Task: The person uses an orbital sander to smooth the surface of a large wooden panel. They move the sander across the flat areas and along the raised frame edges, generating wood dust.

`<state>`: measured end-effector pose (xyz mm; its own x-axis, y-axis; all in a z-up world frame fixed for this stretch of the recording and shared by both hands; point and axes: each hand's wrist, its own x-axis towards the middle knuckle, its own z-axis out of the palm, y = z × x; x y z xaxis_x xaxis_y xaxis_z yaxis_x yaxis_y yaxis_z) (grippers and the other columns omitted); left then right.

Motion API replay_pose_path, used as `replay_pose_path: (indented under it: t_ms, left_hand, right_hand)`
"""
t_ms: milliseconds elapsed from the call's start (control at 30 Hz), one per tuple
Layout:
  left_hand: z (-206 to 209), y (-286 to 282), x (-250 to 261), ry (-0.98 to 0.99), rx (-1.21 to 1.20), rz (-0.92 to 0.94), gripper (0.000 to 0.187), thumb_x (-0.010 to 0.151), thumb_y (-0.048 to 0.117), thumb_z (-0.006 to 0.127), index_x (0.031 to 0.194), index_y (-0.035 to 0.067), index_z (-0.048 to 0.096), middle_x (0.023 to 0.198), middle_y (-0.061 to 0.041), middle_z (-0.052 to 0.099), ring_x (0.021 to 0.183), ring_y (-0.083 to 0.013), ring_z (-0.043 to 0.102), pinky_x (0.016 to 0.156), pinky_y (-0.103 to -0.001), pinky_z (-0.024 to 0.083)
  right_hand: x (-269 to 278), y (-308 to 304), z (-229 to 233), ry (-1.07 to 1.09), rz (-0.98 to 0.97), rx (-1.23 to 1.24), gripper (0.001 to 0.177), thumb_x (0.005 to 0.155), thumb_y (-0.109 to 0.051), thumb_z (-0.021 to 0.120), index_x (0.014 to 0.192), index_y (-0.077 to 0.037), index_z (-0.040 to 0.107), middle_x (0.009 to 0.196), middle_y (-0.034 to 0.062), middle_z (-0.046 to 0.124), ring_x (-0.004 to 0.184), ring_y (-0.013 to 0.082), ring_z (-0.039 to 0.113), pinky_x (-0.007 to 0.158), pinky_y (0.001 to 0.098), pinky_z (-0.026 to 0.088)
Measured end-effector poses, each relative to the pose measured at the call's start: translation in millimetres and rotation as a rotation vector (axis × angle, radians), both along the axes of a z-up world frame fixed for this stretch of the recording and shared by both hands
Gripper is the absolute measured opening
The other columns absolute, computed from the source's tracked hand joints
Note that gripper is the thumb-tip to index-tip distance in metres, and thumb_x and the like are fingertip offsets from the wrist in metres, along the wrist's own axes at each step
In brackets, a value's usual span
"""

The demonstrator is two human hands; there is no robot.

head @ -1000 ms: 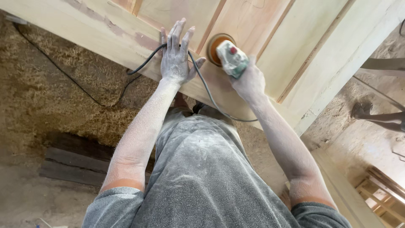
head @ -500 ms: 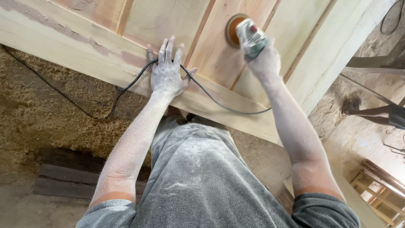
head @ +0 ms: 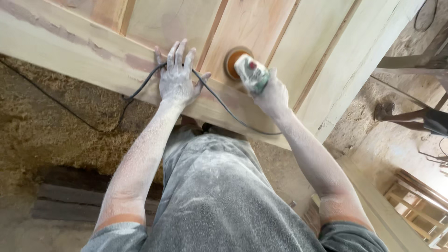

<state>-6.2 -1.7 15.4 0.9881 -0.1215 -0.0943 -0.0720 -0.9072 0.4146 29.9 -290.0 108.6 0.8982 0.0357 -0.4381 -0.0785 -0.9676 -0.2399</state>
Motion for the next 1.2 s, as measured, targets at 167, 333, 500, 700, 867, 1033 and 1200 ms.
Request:
replay_pose_path:
  t_ms: [167, 333, 500, 700, 867, 1033, 1200]
  left_hand:
    - [2, -5, 3, 0.063, -0.004, -0.008, 0.085, 0.103, 0.077, 0.042, 0.155, 0.01, 0.045, 0.166, -0.014, 0.024, 0.157, -0.0264, 0.019, 0.126, -0.065, -0.006]
    - [6, -3, 5, 0.076, -0.014, -0.002, 0.083, 0.102, 0.074, 0.047, 0.155, 0.01, 0.045, 0.165, -0.014, 0.025, 0.157, -0.026, 0.019, 0.125, -0.067, -0.006]
    - [10, -3, 8, 0.056, -0.03, 0.009, 0.082, 0.1, 0.072, 0.051, 0.152, 0.009, 0.047, 0.165, -0.014, 0.027, 0.155, -0.0266, 0.021, 0.125, -0.067, -0.005]
    - [15, -3, 5, 0.044, -0.039, 0.015, 0.079, 0.099, 0.068, 0.054, 0.151, 0.009, 0.047, 0.162, -0.014, 0.03, 0.154, -0.028, 0.023, 0.125, -0.068, -0.002]
    - [13, -2, 4, 0.042, -0.04, 0.011, 0.079, 0.1, 0.069, 0.054, 0.15, 0.008, 0.047, 0.161, -0.014, 0.032, 0.153, -0.0286, 0.025, 0.125, -0.067, -0.001]
    - [11, -4, 5, 0.069, -0.05, 0.008, 0.08, 0.099, 0.07, 0.052, 0.151, 0.009, 0.047, 0.162, -0.014, 0.031, 0.154, -0.0279, 0.024, 0.125, -0.069, -0.003]
    - [9, -3, 6, 0.041, -0.006, -0.001, 0.085, 0.1, 0.077, 0.045, 0.151, 0.008, 0.047, 0.162, -0.014, 0.029, 0.154, -0.0269, 0.022, 0.124, -0.068, -0.004]
  right_hand:
    - [18, -26, 3, -0.02, -0.009, -0.084, 0.06, 0.083, -0.028, 0.088, 0.118, -0.001, 0.048, 0.095, 0.0256, 0.073, 0.089, 0.0456, 0.073, 0.078, 0.0536, 0.06]
    - [69, -42, -6, -0.097, -0.069, -0.092, 0.068, 0.078, -0.027, 0.089, 0.123, 0.001, 0.046, 0.097, 0.026, 0.073, 0.092, 0.0453, 0.072, 0.082, 0.053, 0.059]
    - [115, -49, -9, -0.142, -0.168, -0.094, 0.068, 0.081, -0.033, 0.09, 0.121, 0.002, 0.048, 0.1, 0.0251, 0.073, 0.094, 0.0415, 0.073, 0.083, 0.0499, 0.06]
    - [118, -25, -1, -0.223, -0.176, 0.023, 0.068, 0.084, -0.035, 0.086, 0.126, 0.001, 0.047, 0.099, 0.0243, 0.074, 0.092, 0.0411, 0.074, 0.078, 0.0489, 0.061]
    - [48, 18, -10, -0.04, 0.077, -0.006, 0.062, 0.083, -0.034, 0.085, 0.123, -0.004, 0.047, 0.089, 0.0247, 0.073, 0.083, 0.0455, 0.073, 0.073, 0.0538, 0.059]
    - [70, 16, -7, -0.039, 0.179, -0.072, 0.062, 0.078, -0.029, 0.086, 0.118, -0.003, 0.046, 0.087, 0.0256, 0.072, 0.08, 0.047, 0.072, 0.071, 0.0555, 0.058]
    - [127, 1, -11, -0.108, 0.061, -0.073, 0.061, 0.08, -0.019, 0.085, 0.12, 0.001, 0.043, 0.092, 0.0249, 0.072, 0.086, 0.0453, 0.072, 0.076, 0.053, 0.06]
